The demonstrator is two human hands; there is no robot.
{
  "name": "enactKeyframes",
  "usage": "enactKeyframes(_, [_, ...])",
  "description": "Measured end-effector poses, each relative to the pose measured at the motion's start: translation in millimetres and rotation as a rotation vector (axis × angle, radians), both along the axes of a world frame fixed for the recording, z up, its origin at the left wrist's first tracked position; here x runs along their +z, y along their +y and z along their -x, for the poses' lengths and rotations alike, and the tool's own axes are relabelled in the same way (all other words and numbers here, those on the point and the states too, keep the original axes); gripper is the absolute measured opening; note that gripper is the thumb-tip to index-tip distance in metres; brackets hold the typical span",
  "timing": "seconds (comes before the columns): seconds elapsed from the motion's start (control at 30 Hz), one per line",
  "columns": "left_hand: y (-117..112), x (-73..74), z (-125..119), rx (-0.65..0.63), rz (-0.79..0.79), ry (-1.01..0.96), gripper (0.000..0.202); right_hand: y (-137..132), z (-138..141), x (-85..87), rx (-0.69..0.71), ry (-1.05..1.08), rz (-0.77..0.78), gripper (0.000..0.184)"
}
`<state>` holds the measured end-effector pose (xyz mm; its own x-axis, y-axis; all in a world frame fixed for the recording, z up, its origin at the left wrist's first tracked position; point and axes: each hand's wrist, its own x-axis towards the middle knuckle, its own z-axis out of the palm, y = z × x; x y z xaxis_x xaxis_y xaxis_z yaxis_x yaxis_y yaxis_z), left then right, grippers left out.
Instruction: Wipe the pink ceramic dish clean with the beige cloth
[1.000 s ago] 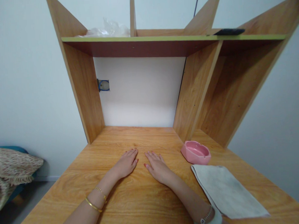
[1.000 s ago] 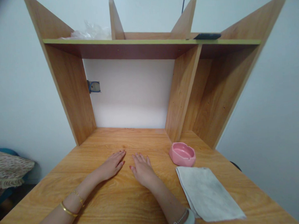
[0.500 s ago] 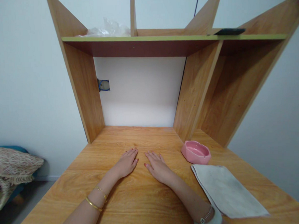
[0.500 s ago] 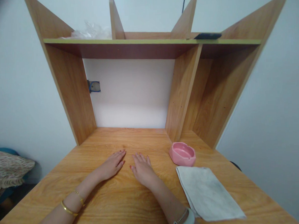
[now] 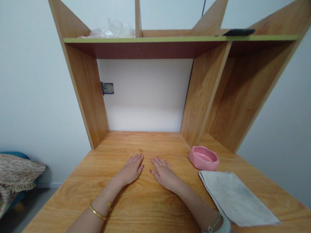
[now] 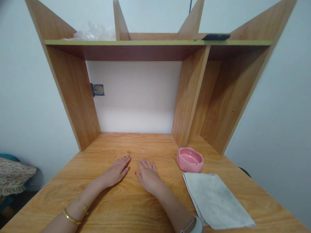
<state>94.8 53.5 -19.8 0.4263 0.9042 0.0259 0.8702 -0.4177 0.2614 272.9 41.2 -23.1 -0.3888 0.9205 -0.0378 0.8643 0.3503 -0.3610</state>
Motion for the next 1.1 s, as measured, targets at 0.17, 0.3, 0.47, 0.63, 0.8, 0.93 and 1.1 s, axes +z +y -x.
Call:
enactKeyframes(0.17, [0.8,-2.2,0.5,-0.004,-0.008,0.0,0.056,-1.4,0.0,2.7,0.005,-0.001,-0.002,0.055])
enactKeyframes(0.3, [1.4,-3.3,0.7,-0.005,-0.005,0.008,0.056,-2.4,0.1,4.6,0.001,-0.006,0.006,0.055])
enactKeyframes(0.47, [2.4,-2.9,0.5,-0.001,0.0,0.013,0.056,-1.7,0.4,4.1,-0.002,-0.005,0.013,0.055])
enactKeyframes(0.63, [2.6,-3.7,0.7,-0.002,0.0,-0.003,0.056,-1.5,0.3,3.7,0.0,0.0,0.012,0.055])
enactKeyframes(0.8, [1.9,-4.3,1.1,-0.01,-0.019,-0.015,0.055,-1.7,0.1,3.7,0.0,-0.003,0.012,0.056])
enactKeyframes(0.93, [2.1,-4.4,0.9,-0.012,-0.016,-0.016,0.056,-1.9,-0.2,3.6,0.005,-0.005,0.006,0.056])
enactKeyframes(1.1, [2.9,-5.5,1.2,-0.006,-0.007,-0.012,0.056,-1.4,-0.1,2.6,0.006,-0.006,0.007,0.056])
